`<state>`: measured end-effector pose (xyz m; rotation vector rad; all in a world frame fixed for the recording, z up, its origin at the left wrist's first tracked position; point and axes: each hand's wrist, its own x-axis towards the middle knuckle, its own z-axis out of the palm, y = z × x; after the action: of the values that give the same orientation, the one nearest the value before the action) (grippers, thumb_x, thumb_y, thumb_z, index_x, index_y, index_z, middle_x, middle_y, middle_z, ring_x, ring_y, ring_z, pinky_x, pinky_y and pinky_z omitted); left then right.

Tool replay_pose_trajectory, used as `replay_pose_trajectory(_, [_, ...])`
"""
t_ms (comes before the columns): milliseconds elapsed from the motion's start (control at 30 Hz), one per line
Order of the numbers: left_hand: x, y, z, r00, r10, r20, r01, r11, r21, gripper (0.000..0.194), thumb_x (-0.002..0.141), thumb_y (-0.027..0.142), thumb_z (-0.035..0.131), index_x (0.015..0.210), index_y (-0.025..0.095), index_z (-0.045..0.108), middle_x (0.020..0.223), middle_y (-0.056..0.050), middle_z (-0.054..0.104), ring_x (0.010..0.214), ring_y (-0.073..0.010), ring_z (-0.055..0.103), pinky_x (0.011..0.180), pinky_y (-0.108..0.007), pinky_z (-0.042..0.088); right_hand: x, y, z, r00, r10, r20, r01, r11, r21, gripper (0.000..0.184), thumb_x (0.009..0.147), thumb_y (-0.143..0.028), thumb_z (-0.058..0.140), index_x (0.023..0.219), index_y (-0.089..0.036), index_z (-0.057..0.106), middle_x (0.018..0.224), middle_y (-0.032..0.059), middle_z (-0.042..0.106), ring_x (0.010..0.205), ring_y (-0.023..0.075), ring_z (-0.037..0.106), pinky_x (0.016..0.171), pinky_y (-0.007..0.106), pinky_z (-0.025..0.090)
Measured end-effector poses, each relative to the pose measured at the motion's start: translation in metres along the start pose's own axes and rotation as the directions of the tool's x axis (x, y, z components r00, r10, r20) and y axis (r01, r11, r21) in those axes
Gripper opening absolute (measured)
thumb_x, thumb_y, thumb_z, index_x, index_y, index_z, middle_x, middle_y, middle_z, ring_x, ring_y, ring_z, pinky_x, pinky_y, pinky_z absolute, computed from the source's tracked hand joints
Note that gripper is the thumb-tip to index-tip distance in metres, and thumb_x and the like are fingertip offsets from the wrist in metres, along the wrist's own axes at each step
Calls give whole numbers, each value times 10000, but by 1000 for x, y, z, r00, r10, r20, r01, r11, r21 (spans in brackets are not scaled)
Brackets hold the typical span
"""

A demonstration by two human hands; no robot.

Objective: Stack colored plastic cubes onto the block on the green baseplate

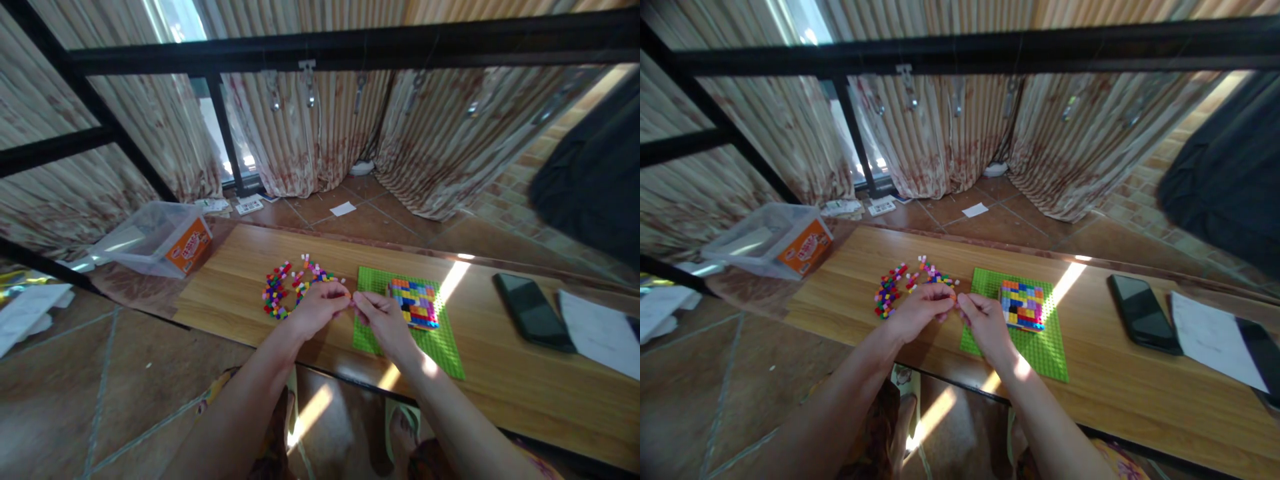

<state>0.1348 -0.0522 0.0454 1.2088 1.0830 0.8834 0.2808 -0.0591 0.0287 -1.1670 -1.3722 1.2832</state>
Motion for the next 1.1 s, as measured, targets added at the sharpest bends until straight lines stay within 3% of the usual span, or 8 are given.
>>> replay_pose_trajectory(133, [1, 1, -16, 997, 63, -52, -48, 967, 251, 97, 760, 209, 543, 688, 156, 580, 593, 27, 525, 535, -95, 451, 549, -228, 351, 1, 4, 2, 999, 8, 37, -4, 993, -119, 367, 843, -486, 546, 655, -181, 626, 557, -15, 529, 516, 120, 429, 504, 257, 314])
replay_pose_trajectory(267, [1, 2, -36, 966, 196, -168, 3, 641, 767, 119, 757, 124, 546, 680, 152, 632, 656, -20, 604, 663, -144, 535, 667, -264, 400, 1, 9, 4, 992, -107, 72, 129, 836, -533, 197, 849, -321, 573, 767, -190, 697, 715, 30, 650, 675, 170, 572, 636, 275, 392])
replay_pose_trajectory(367, [0, 2, -42, 969, 192, -154, 44, 481, 876, 141, 779, 129, 552, 740, 158, 685, 714, -36, 655, 710, -157, 576, 720, -271, 429, 3, 14, 9, 982, -157, 105, 187, 722, -667, 131, 841, -222, 581, 816, -194, 706, 823, 56, 687, 772, 187, 618, 719, 283, 431])
replay_pose_trajectory(500, [0, 1, -40, 974, 181, -134, 47, 418, 907, 180, 793, 145, 556, 816, 172, 732, 805, -51, 705, 765, -173, 619, 759, -279, 452, 8, 20, 15, 981, -168, 98, 189, 700, -689, 129, 816, -165, 604, 896, -187, 702, 925, 73, 706, 831, 194, 644, 784, 295, 469])
replay_pose_trajectory(633, [2, 0, -44, 972, 192, -134, 27, 478, 878, 190, 793, 152, 577, 884, 166, 743, 854, -61, 724, 798, -182, 638, 794, -291, 467, 9, 21, 14, 982, -169, 79, 180, 752, -634, 231, 797, -111, 586, 988, -192, 687, 976, 68, 715, 863, 197, 660, 816, 308, 492])
replay_pose_trajectory(767, [4, 0, -47, 964, 213, -156, -29, 671, 741, 187, 799, 133, 572, 898, 145, 731, 864, -68, 726, 815, -182, 647, 809, -299, 484, 4, 16, 11, 969, -237, 65, 230, 776, -587, 219, 859, -151, 521, 998, -192, 685, 976, 72, 720, 888, 198, 660, 828, 320, 492])
replay_pose_trajectory(900, [3, 2, -33, 992, 30, -120, 9, 951, 310, 193, 857, 216, 547, 952, 135, 693, 754, -46, 702, 689, -154, 652, 684, -273, 520, -1, 9, 10, 951, -305, 46, 288, 823, -490, 204, 877, -204, 527, 1009, -199, 682, 949, 61, 709, 843, 178, 649, 771, 302, 495])
replay_pose_trajectory(1100, [-2, 9, -14, 994, -89, 57, 97, 984, -150, 316, 874, 384, 579, 1053, 141, 670, 812, -52, 706, 651, -115, 630, 655, -248, 524, -5, -3, 3, 945, -327, 24, 318, 896, -311, 258, 826, -243, 626, 1081, -218, 657, 931, 36, 656, 772, 142, 606, 702, 271, 496])
